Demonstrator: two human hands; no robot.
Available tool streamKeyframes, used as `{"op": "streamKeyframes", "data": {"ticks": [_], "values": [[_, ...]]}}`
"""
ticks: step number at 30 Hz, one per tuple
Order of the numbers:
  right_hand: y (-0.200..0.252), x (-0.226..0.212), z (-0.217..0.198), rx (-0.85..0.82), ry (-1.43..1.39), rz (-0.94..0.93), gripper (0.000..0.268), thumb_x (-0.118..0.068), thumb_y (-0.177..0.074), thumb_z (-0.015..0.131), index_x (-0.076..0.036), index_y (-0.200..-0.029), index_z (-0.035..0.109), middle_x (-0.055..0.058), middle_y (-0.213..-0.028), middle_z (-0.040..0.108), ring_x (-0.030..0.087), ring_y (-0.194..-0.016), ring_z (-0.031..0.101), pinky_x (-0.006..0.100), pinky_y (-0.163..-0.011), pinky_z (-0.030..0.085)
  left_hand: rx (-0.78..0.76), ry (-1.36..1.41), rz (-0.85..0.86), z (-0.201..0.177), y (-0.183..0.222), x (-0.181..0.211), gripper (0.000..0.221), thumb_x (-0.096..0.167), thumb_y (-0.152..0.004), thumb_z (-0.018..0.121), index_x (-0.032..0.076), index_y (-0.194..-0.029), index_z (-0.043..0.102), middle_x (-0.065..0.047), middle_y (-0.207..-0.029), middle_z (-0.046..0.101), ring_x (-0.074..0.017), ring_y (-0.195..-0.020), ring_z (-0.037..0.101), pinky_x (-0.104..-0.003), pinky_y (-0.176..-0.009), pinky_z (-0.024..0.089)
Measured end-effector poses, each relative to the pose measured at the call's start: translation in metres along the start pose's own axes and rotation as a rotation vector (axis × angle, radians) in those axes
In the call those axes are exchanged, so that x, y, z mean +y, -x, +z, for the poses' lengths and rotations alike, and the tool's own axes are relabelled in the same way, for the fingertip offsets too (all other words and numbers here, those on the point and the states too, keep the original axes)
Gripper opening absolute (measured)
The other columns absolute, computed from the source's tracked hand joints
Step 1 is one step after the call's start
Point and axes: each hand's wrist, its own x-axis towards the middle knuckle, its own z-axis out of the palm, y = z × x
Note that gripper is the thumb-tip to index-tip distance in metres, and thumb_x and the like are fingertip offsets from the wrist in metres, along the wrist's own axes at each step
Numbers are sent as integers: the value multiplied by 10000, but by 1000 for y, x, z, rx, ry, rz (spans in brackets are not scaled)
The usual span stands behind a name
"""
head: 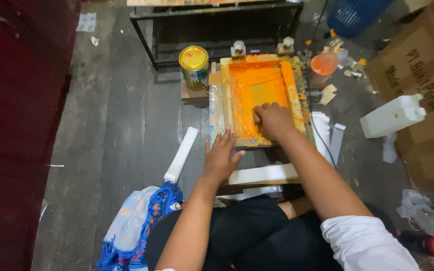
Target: Spreading orange ink on a screen printing frame and handling thin white strips of material.
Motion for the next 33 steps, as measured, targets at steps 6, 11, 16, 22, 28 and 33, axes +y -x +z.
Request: {"op": "streamKeyframes", "data": {"ticks": [6,11,16,22,28,33], "values": [[49,-2,-6,-135,-165,-40,546,-164,-817,734,-185,-1359,673,88,-1238,726,318,-1152,663,503,-960,545,13,-35,6,9,22,2,655,465,-1024,553,129,-1565,403,-83,-1674,306,-336,-1540,264,-663,-1229,62],[74,-14,-18,-91,-180,-34,568,-111,-853,655,-177,-1417,631,107,-1259,709,334,-1158,666,504,-958,547,-1,-45,-18,9,35,4,639,480,-1031,531,141,-1560,417,-66,-1674,307,-313,-1548,251,-659,-1232,63],[70,-16,-26,-90,-98,-47,525,-150,-867,665,-171,-1392,654,111,-1203,719,340,-1157,671,506,-970,545,-1,-42,-12,5,35,6,640,476,-1027,538,109,-1542,440,-92,-1663,331,-336,-1545,258,-673,-1228,69],[47,-8,-43,-94,-119,-51,375,-196,-846,689,-175,-1215,753,97,-1108,765,346,-1113,708,521,-959,548,-3,-6,-11,2,19,8,629,438,-1028,555,97,-1543,431,-114,-1659,329,-352,-1539,260,-687,-1218,71],[-2,6,-38,97,-78,-3,307,-236,-871,617,-187,-1133,770,88,-1020,766,324,-1011,725,497,-899,568,14,65,4,-7,3,9,635,424,-1019,571,86,-1537,429,-131,-1648,345,-393,-1526,269,-712,-1205,56],[-21,-1,-21,228,61,9,329,-289,-898,581,-191,-1176,729,17,-1039,697,239,-995,662,416,-844,553,17,60,-2,-11,-7,8,640,427,-1003,590,86,-1526,451,-124,-1636,372,-397,-1516,291,-713,-1198,86]]}}
